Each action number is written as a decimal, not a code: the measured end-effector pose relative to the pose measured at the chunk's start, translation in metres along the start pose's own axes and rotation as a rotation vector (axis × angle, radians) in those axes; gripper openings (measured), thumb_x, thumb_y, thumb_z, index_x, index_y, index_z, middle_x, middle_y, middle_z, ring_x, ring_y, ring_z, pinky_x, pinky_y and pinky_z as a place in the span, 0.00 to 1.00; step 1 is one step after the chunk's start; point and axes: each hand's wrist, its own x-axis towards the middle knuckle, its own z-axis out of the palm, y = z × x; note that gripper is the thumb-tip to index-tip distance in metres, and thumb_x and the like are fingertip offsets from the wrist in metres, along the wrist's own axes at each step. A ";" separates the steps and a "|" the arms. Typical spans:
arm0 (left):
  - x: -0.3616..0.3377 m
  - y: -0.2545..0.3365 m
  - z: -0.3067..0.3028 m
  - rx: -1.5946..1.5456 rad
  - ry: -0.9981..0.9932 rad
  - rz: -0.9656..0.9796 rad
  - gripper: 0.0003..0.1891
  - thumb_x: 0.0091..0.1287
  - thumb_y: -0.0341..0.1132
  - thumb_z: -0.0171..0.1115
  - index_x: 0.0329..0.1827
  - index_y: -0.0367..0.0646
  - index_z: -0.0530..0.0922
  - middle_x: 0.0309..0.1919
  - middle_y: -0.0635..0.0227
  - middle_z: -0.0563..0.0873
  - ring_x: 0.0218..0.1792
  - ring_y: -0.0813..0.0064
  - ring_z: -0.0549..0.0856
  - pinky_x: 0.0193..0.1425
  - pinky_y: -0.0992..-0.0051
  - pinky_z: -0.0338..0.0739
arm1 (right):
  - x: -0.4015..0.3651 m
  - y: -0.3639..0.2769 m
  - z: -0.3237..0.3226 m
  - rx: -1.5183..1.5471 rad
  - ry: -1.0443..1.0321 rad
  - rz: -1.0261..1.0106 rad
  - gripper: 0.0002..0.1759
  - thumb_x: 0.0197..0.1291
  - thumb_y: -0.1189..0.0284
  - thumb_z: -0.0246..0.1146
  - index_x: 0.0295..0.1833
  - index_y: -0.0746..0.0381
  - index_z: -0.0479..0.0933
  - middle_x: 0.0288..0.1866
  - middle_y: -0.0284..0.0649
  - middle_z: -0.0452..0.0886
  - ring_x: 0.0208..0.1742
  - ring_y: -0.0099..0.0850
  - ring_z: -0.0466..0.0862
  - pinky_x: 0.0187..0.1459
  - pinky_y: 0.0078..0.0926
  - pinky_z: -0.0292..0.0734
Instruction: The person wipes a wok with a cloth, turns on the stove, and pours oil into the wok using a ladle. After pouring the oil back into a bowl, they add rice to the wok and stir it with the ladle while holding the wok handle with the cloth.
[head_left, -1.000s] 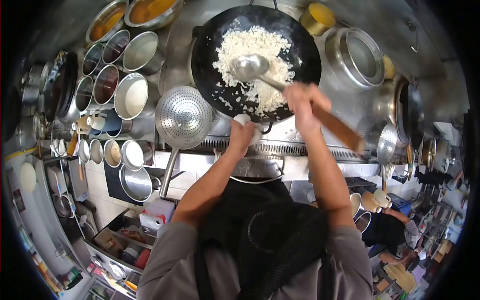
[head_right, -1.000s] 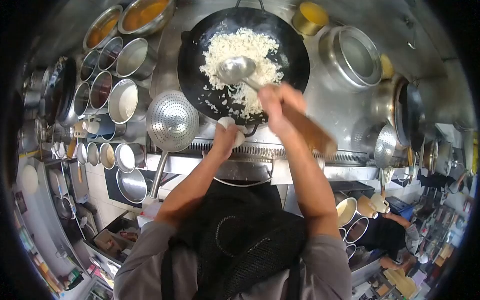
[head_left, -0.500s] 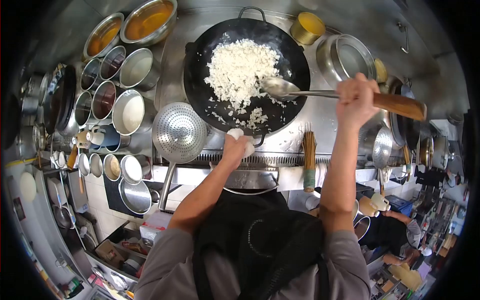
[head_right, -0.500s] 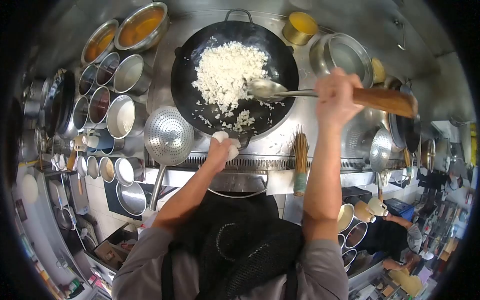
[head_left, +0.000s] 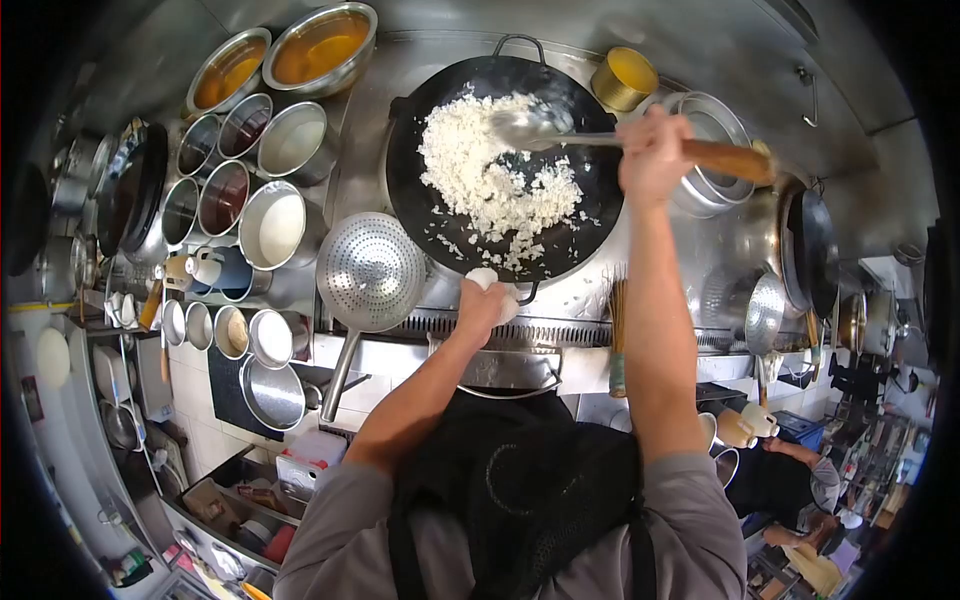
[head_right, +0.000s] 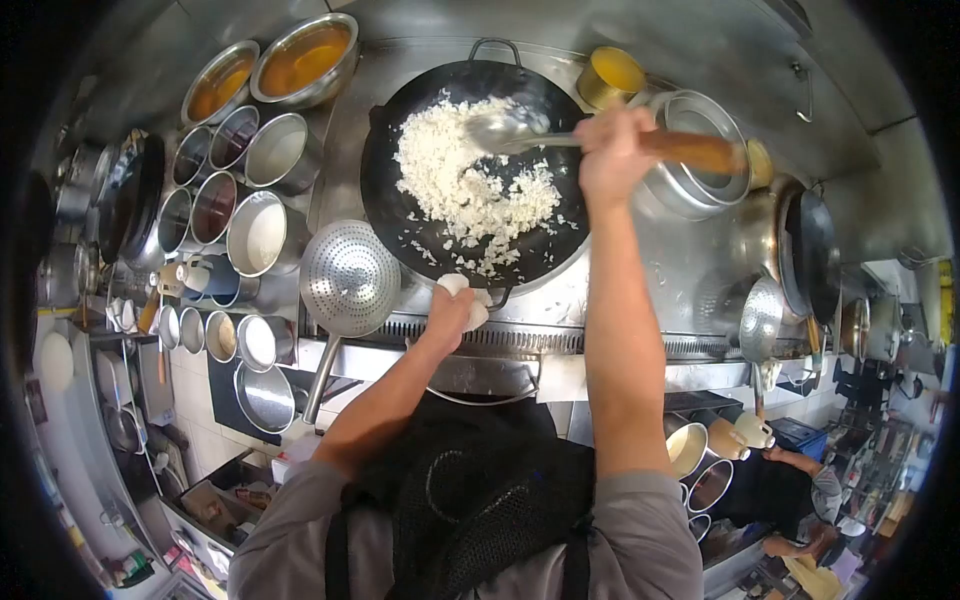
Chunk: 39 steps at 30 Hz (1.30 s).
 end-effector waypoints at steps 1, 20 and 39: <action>-0.003 0.005 0.003 0.001 0.001 0.007 0.08 0.65 0.21 0.50 0.43 0.30 0.76 0.37 0.55 0.86 0.32 0.68 0.87 0.33 0.70 0.81 | -0.007 0.009 0.003 0.065 -0.087 0.045 0.21 0.62 0.79 0.58 0.20 0.56 0.58 0.13 0.30 0.59 0.13 0.23 0.58 0.22 0.30 0.64; -0.003 0.014 0.005 0.061 0.007 0.019 0.07 0.65 0.22 0.51 0.44 0.34 0.72 0.33 0.56 0.85 0.29 0.69 0.84 0.29 0.73 0.80 | -0.037 -0.037 0.066 -0.328 -0.442 0.146 0.22 0.62 0.80 0.61 0.19 0.57 0.60 0.13 0.29 0.63 0.13 0.20 0.60 0.17 0.23 0.57; -0.004 0.010 0.010 0.008 0.056 0.097 0.12 0.63 0.21 0.49 0.49 0.32 0.73 0.33 0.55 0.86 0.29 0.69 0.85 0.29 0.72 0.79 | -0.073 0.014 0.019 -0.565 -0.567 -0.338 0.16 0.63 0.78 0.59 0.24 0.61 0.63 0.18 0.33 0.69 0.20 0.19 0.65 0.22 0.28 0.64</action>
